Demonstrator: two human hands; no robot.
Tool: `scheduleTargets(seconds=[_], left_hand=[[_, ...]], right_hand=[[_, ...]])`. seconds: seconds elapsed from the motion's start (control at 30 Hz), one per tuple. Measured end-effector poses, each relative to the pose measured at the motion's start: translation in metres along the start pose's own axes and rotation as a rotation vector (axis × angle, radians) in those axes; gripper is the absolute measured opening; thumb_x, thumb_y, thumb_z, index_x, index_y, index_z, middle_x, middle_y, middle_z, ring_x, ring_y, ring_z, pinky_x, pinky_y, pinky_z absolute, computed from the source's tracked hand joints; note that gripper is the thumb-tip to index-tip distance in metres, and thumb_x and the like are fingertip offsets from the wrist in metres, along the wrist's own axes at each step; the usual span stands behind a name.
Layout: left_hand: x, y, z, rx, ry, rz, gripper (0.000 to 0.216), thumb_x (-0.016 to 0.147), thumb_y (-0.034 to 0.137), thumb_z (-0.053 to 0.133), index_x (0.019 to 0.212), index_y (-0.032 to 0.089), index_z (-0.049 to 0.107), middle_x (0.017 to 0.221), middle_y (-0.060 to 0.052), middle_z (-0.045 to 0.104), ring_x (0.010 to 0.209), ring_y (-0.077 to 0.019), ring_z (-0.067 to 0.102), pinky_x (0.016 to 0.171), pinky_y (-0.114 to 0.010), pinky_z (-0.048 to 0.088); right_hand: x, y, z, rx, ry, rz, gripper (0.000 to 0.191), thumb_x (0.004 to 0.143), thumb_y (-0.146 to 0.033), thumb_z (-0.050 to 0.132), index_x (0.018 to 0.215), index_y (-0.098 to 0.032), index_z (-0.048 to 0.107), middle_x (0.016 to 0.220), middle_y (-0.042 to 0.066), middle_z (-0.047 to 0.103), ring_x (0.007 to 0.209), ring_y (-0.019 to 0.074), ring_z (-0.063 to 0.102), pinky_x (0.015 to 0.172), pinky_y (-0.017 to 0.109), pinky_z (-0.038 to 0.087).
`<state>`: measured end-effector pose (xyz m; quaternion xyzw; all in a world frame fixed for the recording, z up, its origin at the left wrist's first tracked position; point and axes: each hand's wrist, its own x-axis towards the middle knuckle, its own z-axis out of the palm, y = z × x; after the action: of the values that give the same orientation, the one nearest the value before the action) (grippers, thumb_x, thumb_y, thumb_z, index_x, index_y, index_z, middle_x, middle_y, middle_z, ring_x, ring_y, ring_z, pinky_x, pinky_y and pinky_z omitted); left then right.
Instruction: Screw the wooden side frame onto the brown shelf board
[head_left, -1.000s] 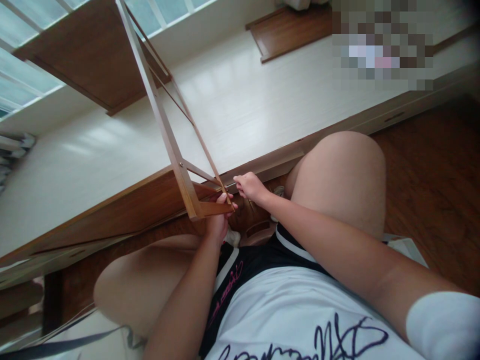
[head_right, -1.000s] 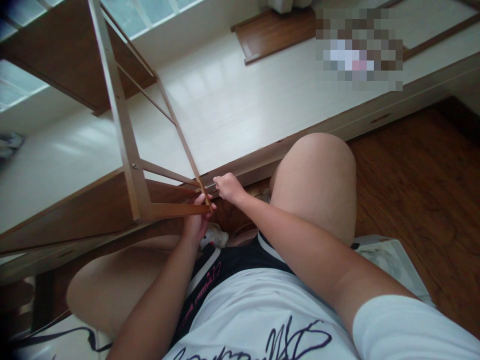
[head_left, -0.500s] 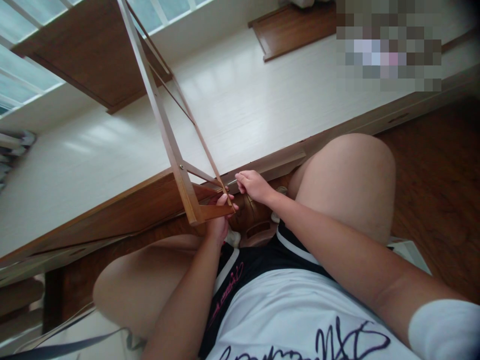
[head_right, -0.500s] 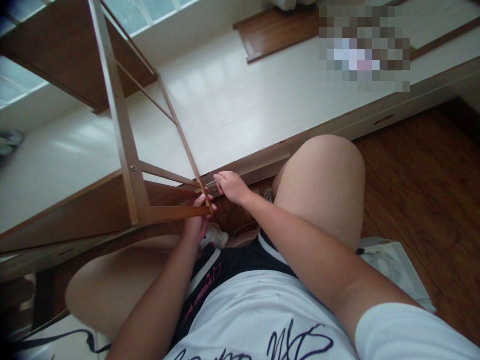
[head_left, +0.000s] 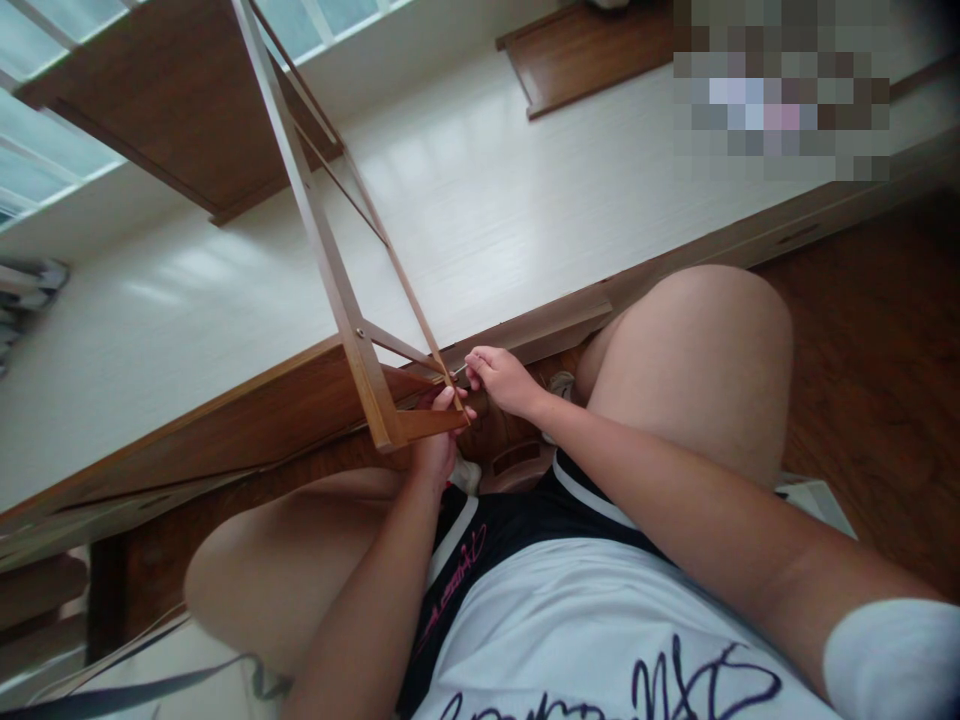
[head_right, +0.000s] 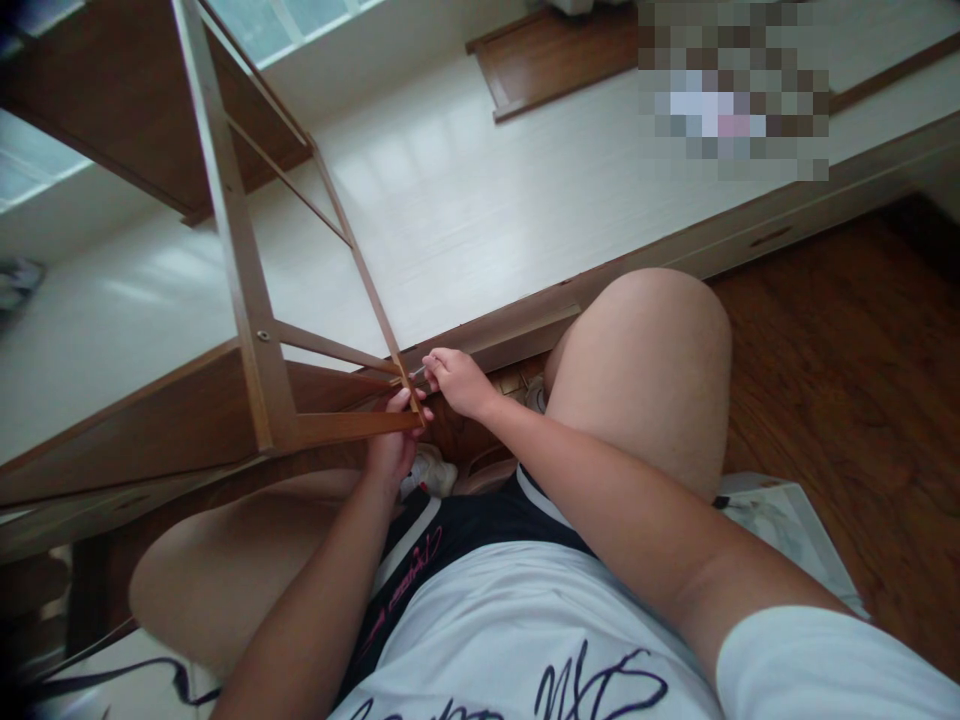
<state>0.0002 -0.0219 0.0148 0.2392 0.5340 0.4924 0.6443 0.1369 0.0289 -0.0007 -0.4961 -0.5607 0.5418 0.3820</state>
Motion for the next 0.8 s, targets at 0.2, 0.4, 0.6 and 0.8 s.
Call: scheduleTargets(seconds=[0.2, 0.4, 0.6, 0.8], left_hand=[[0.001, -0.001, -0.002, -0.011, -0.015, -0.005, 0.027, 0.074, 0.034, 0.07, 0.093, 0.017, 0.061, 0.079, 0.0, 0.064, 0.053, -0.0082, 0.061, 0.037, -0.015, 0.028], [0.002, -0.002, -0.004, 0.002, -0.027, -0.001, 0.026, 0.076, 0.036, 0.069, 0.092, 0.017, 0.061, 0.079, 0.0, 0.064, 0.054, -0.0081, 0.061, 0.037, -0.016, 0.028], [-0.001, -0.001, -0.002, -0.002, -0.025, 0.011, 0.024, 0.073, 0.034, 0.071, 0.086, 0.015, 0.062, 0.079, 0.0, 0.064, 0.054, -0.0076, 0.061, 0.038, -0.016, 0.028], [-0.003, 0.0, -0.001, -0.007, 0.002, -0.003, 0.029, 0.071, 0.035, 0.072, 0.091, 0.017, 0.062, 0.077, 0.0, 0.064, 0.053, -0.0081, 0.06, 0.038, -0.016, 0.027]], right_hand=[[-0.008, 0.003, 0.003, -0.003, 0.045, 0.012, 0.035, 0.095, -0.039, 0.041, 0.074, -0.017, 0.057, 0.058, -0.003, 0.055, 0.057, 0.0112, 0.052, 0.062, 0.024, 0.037], [-0.009, 0.001, 0.001, -0.045, 0.042, 0.022, 0.042, 0.095, -0.043, 0.04, 0.064, -0.017, 0.054, 0.053, -0.003, 0.051, 0.054, 0.011, 0.047, 0.058, 0.025, 0.033], [-0.002, -0.004, 0.001, 0.024, 0.044, 0.096, 0.049, 0.09, -0.04, 0.044, 0.047, -0.017, 0.047, 0.041, -0.003, 0.04, 0.044, 0.0097, 0.039, 0.051, 0.026, 0.028], [0.009, -0.009, 0.004, 0.256, -0.011, 0.338, 0.043, 0.085, -0.027, 0.047, 0.044, -0.021, 0.034, 0.036, -0.006, 0.03, 0.033, 0.0074, 0.028, 0.04, 0.026, 0.022]])
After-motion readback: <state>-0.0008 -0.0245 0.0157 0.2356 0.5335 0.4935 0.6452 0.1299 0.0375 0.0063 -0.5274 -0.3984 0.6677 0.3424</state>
